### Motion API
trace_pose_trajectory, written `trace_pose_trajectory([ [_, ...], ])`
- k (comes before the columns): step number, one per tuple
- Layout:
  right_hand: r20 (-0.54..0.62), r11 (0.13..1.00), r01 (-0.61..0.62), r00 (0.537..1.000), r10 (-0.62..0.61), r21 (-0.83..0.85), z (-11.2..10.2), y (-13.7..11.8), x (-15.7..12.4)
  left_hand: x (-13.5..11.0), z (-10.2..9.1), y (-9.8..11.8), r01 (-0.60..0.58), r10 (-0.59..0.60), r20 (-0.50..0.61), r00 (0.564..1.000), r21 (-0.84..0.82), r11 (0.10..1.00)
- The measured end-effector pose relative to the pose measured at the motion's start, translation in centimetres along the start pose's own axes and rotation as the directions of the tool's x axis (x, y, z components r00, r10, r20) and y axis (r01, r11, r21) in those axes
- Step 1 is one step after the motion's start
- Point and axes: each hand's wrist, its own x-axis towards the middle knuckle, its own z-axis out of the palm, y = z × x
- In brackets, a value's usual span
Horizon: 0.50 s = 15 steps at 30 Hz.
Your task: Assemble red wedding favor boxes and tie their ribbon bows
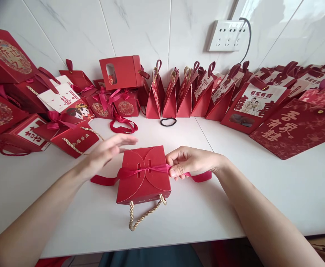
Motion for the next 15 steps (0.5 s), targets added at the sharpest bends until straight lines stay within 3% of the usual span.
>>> trace_pose_trajectory([
  [2,-0.011,1.0,-0.014,1.0,0.014,-0.014,0.0,0.0,0.0,-0.1,1.1,0.4,0.074,-0.076,0.12,0.99,0.027,0.997],
  [3,-0.019,1.0,-0.018,1.0,0.017,-0.02,0.0,0.0,0.0,-0.1,1.4,0.5,0.089,-0.094,0.121,0.988,0.047,0.995],
  [4,-0.024,1.0,-0.017,1.0,0.017,-0.021,0.0,0.0,0.0,-0.1,1.5,0.5,0.088,-0.093,0.071,0.993,0.074,0.993],
  [6,-0.022,1.0,-0.008,1.0,0.008,-0.011,0.0,0.0,0.0,0.1,1.3,0.4,0.064,-0.046,-0.135,0.99,0.135,0.989],
  [8,-0.01,1.0,0.007,1.0,-0.007,0.008,0.1,0.0,0.1,0.2,0.8,0.1,0.036,0.007,-0.314,0.95,0.13,0.991],
  [9,-0.004,1.0,0.013,1.0,-0.012,0.015,0.1,0.0,0.1,0.2,0.6,0.1,0.002,0.03,-0.337,0.941,0.096,0.995],
  [12,0.003,1.0,0.014,1.0,-0.014,0.013,0.1,0.1,0.1,0.0,0.6,0.3,-0.122,0.127,-0.161,0.979,0.043,0.992],
  [14,-0.005,1.0,0.003,1.0,-0.003,-0.006,0.1,0.1,0.1,-0.2,1.0,0.6,-0.123,0.13,-0.056,0.99,0.112,0.986],
  [15,-0.015,1.0,-0.003,1.0,0.003,-0.016,0.1,0.1,0.1,-0.2,1.2,0.7,-0.091,0.104,-0.074,0.992,0.163,0.983],
])
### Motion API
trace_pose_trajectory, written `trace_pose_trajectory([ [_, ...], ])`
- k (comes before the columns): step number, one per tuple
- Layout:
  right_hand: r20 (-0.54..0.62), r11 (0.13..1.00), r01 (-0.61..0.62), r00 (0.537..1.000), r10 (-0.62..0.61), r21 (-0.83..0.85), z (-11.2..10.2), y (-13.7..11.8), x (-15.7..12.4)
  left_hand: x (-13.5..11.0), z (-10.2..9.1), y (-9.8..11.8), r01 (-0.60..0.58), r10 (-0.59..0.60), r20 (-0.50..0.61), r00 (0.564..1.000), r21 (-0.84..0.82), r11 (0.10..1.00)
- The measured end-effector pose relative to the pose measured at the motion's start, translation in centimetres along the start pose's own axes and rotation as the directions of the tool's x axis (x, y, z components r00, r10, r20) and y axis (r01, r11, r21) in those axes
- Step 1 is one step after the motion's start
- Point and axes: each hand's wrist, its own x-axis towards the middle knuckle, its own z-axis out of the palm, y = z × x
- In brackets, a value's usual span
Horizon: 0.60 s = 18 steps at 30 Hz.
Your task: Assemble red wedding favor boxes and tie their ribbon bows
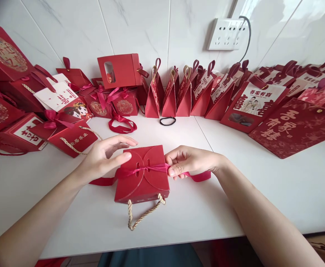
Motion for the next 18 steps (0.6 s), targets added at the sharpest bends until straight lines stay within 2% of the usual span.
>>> trace_pose_trajectory([
  [3,-0.025,1.0,-0.006,1.0,0.005,-0.026,0.0,-0.1,0.0,0.1,-0.2,-0.2,0.11,-0.089,-0.22,0.972,0.085,0.99],
  [4,-0.029,0.999,-0.004,1.0,0.003,-0.035,0.0,-0.1,-0.1,0.2,-0.5,-0.4,0.134,-0.113,-0.246,0.963,0.067,0.989],
  [5,-0.03,0.999,-0.003,1.0,0.002,-0.048,0.0,-0.1,-0.1,0.2,-0.9,-0.6,0.148,-0.138,-0.211,0.968,0.032,0.988],
  [7,-0.017,0.997,0.002,1.0,-0.003,-0.073,0.1,-0.2,-0.1,0.2,-1.6,-1.0,0.176,-0.177,-0.01,0.984,-0.055,0.983],
  [9,0.002,0.995,0.006,1.0,-0.006,-0.096,0.1,-0.2,-0.1,0.1,-1.9,-1.1,0.186,-0.162,0.199,0.966,-0.109,0.976],
  [11,0.004,0.994,0.008,1.0,-0.008,-0.112,0.1,-0.2,0.0,-0.1,-1.6,-0.9,0.154,-0.11,0.291,0.95,-0.131,0.979],
  [14,-0.015,0.994,0.02,1.0,-0.022,-0.109,0.1,-0.1,0.0,-0.5,-0.6,-0.4,0.078,-0.031,0.311,0.95,-0.138,0.987],
  [16,-0.028,0.995,0.04,0.999,-0.043,-0.086,0.2,-0.2,0.0,-1.0,0.1,-0.1,-0.009,0.032,0.252,0.967,-0.091,0.996],
  [18,-0.061,0.996,0.067,0.996,-0.07,-0.061,0.2,-0.4,0.0,-1.4,0.5,0.2,-0.141,0.146,0.185,0.972,-0.037,0.989],
])
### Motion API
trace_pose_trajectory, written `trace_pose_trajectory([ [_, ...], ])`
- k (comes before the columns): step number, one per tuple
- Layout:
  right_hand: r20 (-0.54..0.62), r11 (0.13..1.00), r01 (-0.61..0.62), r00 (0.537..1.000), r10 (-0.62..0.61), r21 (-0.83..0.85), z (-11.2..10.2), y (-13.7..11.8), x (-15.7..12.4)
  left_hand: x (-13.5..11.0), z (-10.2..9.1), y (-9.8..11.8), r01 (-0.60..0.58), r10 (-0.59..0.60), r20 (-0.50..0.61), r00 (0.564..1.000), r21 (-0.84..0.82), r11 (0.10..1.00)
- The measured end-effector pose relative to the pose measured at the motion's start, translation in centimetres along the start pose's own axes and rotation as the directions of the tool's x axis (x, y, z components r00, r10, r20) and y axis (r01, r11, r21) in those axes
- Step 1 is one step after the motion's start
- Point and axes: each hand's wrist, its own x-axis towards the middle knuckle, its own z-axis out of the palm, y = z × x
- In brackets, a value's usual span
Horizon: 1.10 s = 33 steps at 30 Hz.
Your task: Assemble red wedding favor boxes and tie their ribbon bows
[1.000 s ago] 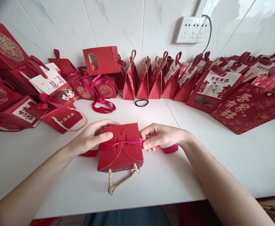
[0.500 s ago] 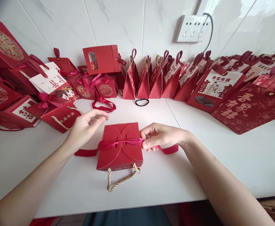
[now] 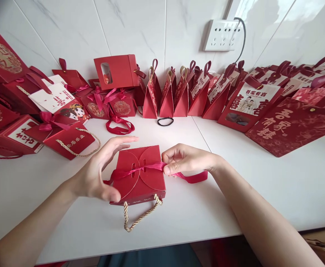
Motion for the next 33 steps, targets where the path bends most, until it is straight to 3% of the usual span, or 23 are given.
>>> trace_pose_trajectory([
  [4,-0.039,0.999,0.03,0.999,-0.029,0.026,0.1,-0.2,0.0,-0.5,0.4,0.7,-0.174,0.172,0.026,0.985,0.156,0.972],
  [8,-0.012,0.999,-0.008,1.0,0.009,0.033,0.1,-0.1,0.1,-0.4,0.6,1.4,-0.093,0.065,0.123,0.99,0.24,0.966],
  [12,-0.002,0.999,-0.011,1.0,0.011,0.048,0.1,0.1,0.2,-0.2,0.8,1.9,0.01,-0.035,0.116,0.993,0.211,0.977],
  [19,-0.014,0.999,-0.03,0.999,0.03,0.015,0.1,0.1,0.1,-0.1,1.2,1.6,-0.053,0.04,0.081,0.996,0.165,0.985],
  [27,0.011,0.997,-0.018,1.0,0.017,0.076,-0.1,0.1,0.1,0.0,1.2,1.2,-0.092,0.077,0.072,0.994,0.231,0.969],
  [33,0.028,0.991,0.037,0.999,-0.041,0.127,-0.1,0.3,-0.1,0.0,0.7,1.2,-0.021,0.006,0.09,0.996,0.161,0.987],
])
